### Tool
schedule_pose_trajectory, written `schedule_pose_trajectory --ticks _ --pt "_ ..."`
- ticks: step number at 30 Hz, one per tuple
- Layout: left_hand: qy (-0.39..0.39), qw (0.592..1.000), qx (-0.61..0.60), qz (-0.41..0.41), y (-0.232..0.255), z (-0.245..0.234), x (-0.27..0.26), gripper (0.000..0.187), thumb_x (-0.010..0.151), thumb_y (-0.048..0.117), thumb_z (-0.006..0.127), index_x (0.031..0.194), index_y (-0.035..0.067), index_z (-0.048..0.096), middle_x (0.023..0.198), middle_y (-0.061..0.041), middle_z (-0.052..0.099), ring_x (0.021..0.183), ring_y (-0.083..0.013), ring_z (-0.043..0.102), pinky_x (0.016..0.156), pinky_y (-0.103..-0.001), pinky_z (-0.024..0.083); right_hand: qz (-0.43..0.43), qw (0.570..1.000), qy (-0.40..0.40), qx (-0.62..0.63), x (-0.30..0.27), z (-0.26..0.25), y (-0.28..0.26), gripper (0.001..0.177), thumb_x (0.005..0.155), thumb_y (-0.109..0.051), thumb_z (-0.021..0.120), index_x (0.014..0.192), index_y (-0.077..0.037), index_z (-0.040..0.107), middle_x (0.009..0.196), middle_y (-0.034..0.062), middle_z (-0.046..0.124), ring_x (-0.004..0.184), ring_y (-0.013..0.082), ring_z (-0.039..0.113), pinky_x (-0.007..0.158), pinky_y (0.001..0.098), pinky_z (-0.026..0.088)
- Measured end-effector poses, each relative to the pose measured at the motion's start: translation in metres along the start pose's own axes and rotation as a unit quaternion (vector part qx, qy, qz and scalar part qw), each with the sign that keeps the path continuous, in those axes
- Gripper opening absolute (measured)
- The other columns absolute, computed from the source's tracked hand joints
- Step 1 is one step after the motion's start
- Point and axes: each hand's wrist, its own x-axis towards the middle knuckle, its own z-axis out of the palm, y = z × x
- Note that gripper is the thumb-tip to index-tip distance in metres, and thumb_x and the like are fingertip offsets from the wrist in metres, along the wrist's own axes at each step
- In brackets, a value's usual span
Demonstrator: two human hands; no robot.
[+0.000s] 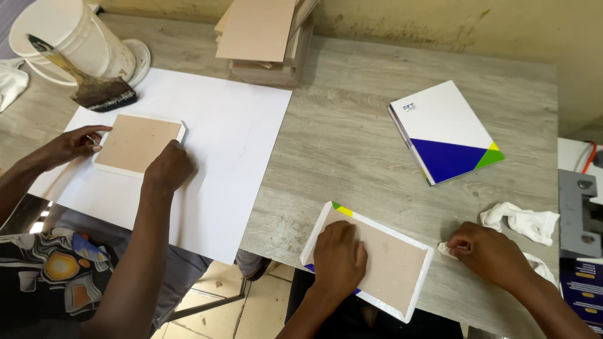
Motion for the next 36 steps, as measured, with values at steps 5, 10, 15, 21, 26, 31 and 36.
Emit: schedule_pose_trajectory --ticks 5,10,15,21,26,31,36 --pt "0.063 0.974 -0.158 -0.15 0.011 -0.037 -0.056 0.017 0.102 0.019 0.059 0.093 0.009 0.07 0.092 -0.006 0.068 0.086 -0.0253 0.064 0.077 -0.042 0.049 -0.038 0.988 0.144 0.039 0.012 0.026 0.048 0.035 0.09 -0.015 0.066 0.114 -0.029 0.088 0.12 -0.0103 0.079 0.116 0.0153 0.074 0.089 0.0344 0.06" --pt "-0.198 0.68 -0.48 -0.517 0.017 -0.003 -0.098 0.044 0.106 0.049 0.067 0.103 0.007 0.076 0.082 -0.006 0.078 0.066 -0.0111 0.07 0.056 -0.023 0.056 -0.175 0.932 0.249 0.195 0.001 0.035 -0.024 0.039 0.099 -0.011 0.067 0.137 -0.014 0.074 0.133 0.0076 0.076 0.12 0.0247 0.071 0.11 0.0442 0.058" --pt "-0.119 0.674 -0.562 -0.464 -0.004 0.063 -0.123 0.034 0.101 0.033 0.077 0.096 -0.001 0.077 0.086 -0.014 0.084 0.072 -0.0179 0.077 0.063 -0.024 0.063 -0.205 0.941 0.169 0.21 0.016 0.059 -0.078 0.035 0.098 -0.029 0.069 0.131 -0.019 0.077 0.123 -0.0009 0.08 0.115 0.0194 0.073 0.101 0.0354 0.054" --pt "-0.199 0.724 -0.544 -0.375 -0.013 0.033 -0.134 0.022 0.1 0.023 0.074 0.099 0.004 0.084 0.087 -0.007 0.081 0.077 -0.012 0.073 0.074 -0.021 0.061 -0.198 0.93 0.072 0.302 -0.024 0.008 -0.121 0.066 0.089 -0.043 0.077 0.151 -0.024 0.064 0.153 -0.0064 0.068 0.143 0.0145 0.06 0.118 0.0325 0.045" --pt "-0.073 0.722 -0.623 -0.293 0.007 0.016 -0.112 0.068 0.092 0.032 0.074 0.154 0.01 0.06 0.14 -0.008 0.078 0.129 -0.0163 0.072 0.11 -0.031 0.054 -0.179 0.902 0.049 0.389 -0.064 -0.022 -0.145 0.083 0.084 -0.04 0.081 0.162 -0.028 0.055 0.169 -0.006 0.058 0.154 0.0114 0.055 0.12 0.0292 0.043" --pt "0.147 0.666 -0.628 -0.375 0.042 -0.019 -0.078 0.069 0.096 0.03 0.065 0.16 0.01 0.055 0.147 -0.016 0.077 0.133 -0.0282 0.074 0.11 -0.041 0.06 -0.204 0.87 0.098 0.437 -0.092 -0.02 -0.153 0.083 0.089 -0.026 0.078 0.166 -0.032 0.047 0.17 0.0034 0.054 0.16 0.0143 0.048 0.127 0.0294 0.034" --pt "0.2 0.716 -0.585 -0.325 0.045 -0.001 -0.089 0.064 0.094 0.03 0.068 0.153 0.004 0.062 0.14 -0.017 0.081 0.127 -0.0274 0.078 0.106 -0.038 0.061 -0.186 0.883 0.143 0.406 -0.106 -0.027 -0.143 0.075 0.089 -0.031 0.079 0.159 -0.018 0.056 0.165 0.0027 0.06 0.155 0.0128 0.054 0.126 0.0286 0.039"
